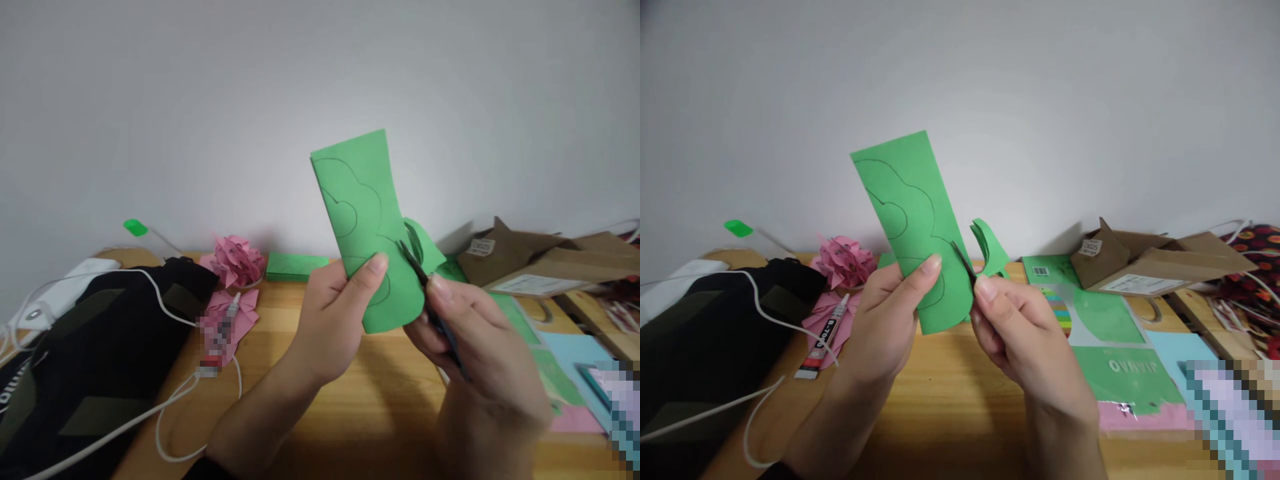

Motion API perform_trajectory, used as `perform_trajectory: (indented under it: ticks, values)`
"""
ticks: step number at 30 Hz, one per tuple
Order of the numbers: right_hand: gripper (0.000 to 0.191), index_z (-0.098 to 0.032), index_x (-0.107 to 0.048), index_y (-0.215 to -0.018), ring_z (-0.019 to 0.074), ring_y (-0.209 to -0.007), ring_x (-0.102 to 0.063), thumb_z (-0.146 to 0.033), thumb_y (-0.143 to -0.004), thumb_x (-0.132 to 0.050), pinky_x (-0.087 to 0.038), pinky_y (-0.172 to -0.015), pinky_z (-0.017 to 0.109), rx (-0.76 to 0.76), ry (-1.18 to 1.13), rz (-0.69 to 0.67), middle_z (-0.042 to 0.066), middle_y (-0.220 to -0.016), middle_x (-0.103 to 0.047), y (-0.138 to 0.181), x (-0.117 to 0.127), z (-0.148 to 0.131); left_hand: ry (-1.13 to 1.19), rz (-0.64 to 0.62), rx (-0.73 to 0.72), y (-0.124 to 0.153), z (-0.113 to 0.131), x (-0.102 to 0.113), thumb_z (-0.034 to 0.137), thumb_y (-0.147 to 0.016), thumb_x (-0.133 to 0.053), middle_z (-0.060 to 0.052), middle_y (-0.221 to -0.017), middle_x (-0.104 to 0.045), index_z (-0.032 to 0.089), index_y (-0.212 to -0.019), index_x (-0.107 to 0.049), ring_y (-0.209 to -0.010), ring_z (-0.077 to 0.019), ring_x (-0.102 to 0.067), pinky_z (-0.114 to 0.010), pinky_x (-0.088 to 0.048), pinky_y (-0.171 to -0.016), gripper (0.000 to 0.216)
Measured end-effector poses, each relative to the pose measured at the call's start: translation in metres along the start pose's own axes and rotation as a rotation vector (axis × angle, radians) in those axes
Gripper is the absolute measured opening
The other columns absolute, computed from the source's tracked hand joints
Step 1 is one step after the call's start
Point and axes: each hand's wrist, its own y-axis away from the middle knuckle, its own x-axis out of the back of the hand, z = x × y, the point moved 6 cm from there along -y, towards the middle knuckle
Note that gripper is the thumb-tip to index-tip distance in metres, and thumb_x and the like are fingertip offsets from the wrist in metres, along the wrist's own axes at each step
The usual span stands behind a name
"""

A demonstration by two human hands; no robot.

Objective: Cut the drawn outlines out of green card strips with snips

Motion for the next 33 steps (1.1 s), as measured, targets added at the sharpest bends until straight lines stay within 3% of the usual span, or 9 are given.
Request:
perform_trajectory:
  ticks: [12, 24, 33]
  values:
    - [0.054, -0.019, -0.04, -0.053, 0.0057, -0.041, -0.02, -0.048, -0.096, -0.054, -0.013, -0.037, 0.022, 0.028, 0.008, 0.023, -0.007, -0.046, -0.03, 0.0, -0.001, -0.002, -0.003, -0.027, 0.001, 0.0, 0.001, -0.002, 0.041, -0.09, -0.062, -0.001, -0.056, -0.058, 0.018, -0.063, -0.066, -0.052, -0.0126, -0.053, -0.026, -0.042, -0.051, 0.036]
    - [0.055, -0.02, -0.042, -0.051, 0.0079, -0.039, -0.023, -0.049, -0.096, -0.054, -0.015, -0.036, 0.026, 0.024, 0.087, 0.019, -0.005, -0.044, -0.032, 0.0, 0.003, -0.006, -0.032, -0.083, -0.01, -0.001, 0.008, -0.004, 0.04, -0.092, -0.06, 0.001, -0.055, -0.047, 0.016, -0.057, -0.057, -0.052, -0.01, -0.042, -0.025, -0.037, -0.052, 0.042]
    - [0.057, -0.019, -0.04, -0.05, 0.0073, -0.038, -0.025, -0.051, -0.096, -0.051, -0.018, -0.034, 0.023, 0.055, 0.186, -0.006, -0.005, -0.043, -0.033, 0.002, 0.008, -0.006, -0.043, -0.072, 0.007, 0.001, 0.009, 0.0, 0.039, -0.089, -0.063, 0.001, -0.06, -0.049, 0.016, -0.059, -0.054, -0.058, -0.0103, -0.045, -0.024, -0.04, -0.055, 0.039]
